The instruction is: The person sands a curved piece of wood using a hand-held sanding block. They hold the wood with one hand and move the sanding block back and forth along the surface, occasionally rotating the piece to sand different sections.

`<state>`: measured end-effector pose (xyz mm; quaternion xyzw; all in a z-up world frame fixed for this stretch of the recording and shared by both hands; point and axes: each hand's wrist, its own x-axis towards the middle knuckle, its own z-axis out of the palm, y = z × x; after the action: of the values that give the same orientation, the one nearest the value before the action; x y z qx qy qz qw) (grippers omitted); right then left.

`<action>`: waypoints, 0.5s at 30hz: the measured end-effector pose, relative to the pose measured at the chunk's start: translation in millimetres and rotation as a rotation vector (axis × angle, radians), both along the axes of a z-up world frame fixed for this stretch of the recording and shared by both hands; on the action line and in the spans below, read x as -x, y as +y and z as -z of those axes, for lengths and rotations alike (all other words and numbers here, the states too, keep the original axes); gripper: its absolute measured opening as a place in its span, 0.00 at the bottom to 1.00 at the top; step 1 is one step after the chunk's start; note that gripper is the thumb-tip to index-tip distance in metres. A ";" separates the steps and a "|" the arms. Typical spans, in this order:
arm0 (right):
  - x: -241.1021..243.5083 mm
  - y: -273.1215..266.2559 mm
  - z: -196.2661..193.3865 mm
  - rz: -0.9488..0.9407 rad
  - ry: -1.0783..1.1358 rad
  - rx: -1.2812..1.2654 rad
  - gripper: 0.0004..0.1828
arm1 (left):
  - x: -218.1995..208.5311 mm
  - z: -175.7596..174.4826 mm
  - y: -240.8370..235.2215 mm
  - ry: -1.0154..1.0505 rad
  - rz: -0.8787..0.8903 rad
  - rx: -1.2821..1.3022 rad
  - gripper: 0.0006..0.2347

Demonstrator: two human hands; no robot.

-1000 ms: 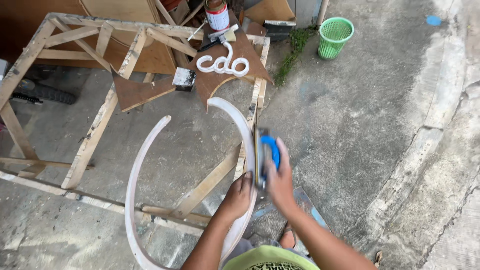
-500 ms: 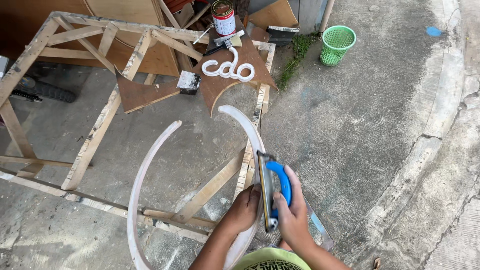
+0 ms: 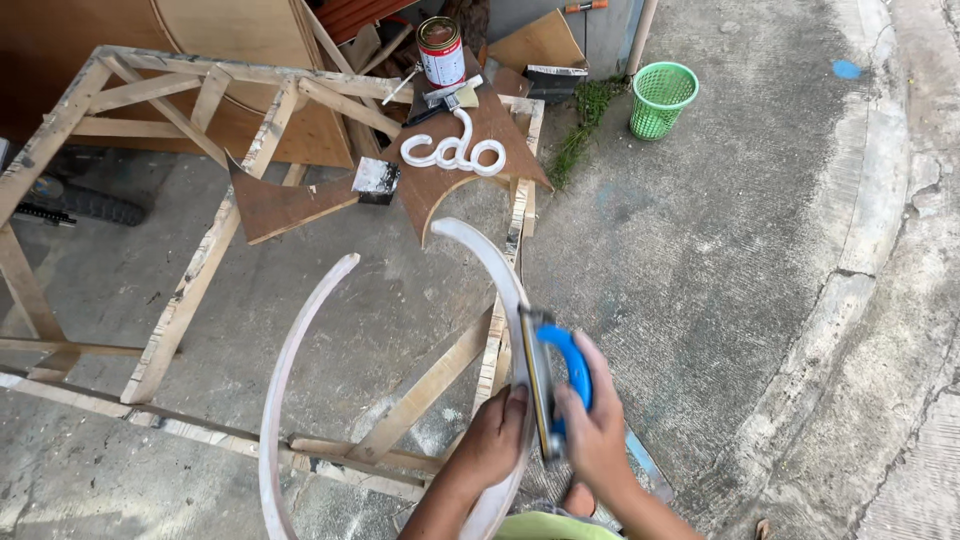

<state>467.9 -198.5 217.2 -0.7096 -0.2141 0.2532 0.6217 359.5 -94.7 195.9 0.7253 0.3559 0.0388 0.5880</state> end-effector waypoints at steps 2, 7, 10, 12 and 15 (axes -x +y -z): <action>-33.5 46.7 -13.4 0.048 0.149 0.042 0.37 | 4.5 1.8 -6.0 0.054 0.019 -0.022 0.19; -35.1 62.5 -1.0 0.141 0.296 -0.029 0.39 | 11.1 4.2 -4.8 0.078 0.031 -0.075 0.19; 7.1 -1.1 -20.0 -0.014 -0.061 -0.022 0.37 | 9.8 -6.2 -1.9 -0.054 -0.037 -0.039 0.20; 17.7 -24.8 -15.1 -0.021 0.027 -0.030 0.36 | 8.9 -11.6 -2.6 -0.018 -0.038 -0.024 0.20; -40.1 45.2 -19.6 -0.030 -0.061 0.010 0.38 | 14.1 -11.0 -18.1 0.015 0.029 -0.042 0.20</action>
<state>508.0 -153.3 236.8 -0.7170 -0.2422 0.2416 0.6073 345.3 -112.7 206.9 0.7430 0.3487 0.0322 0.5704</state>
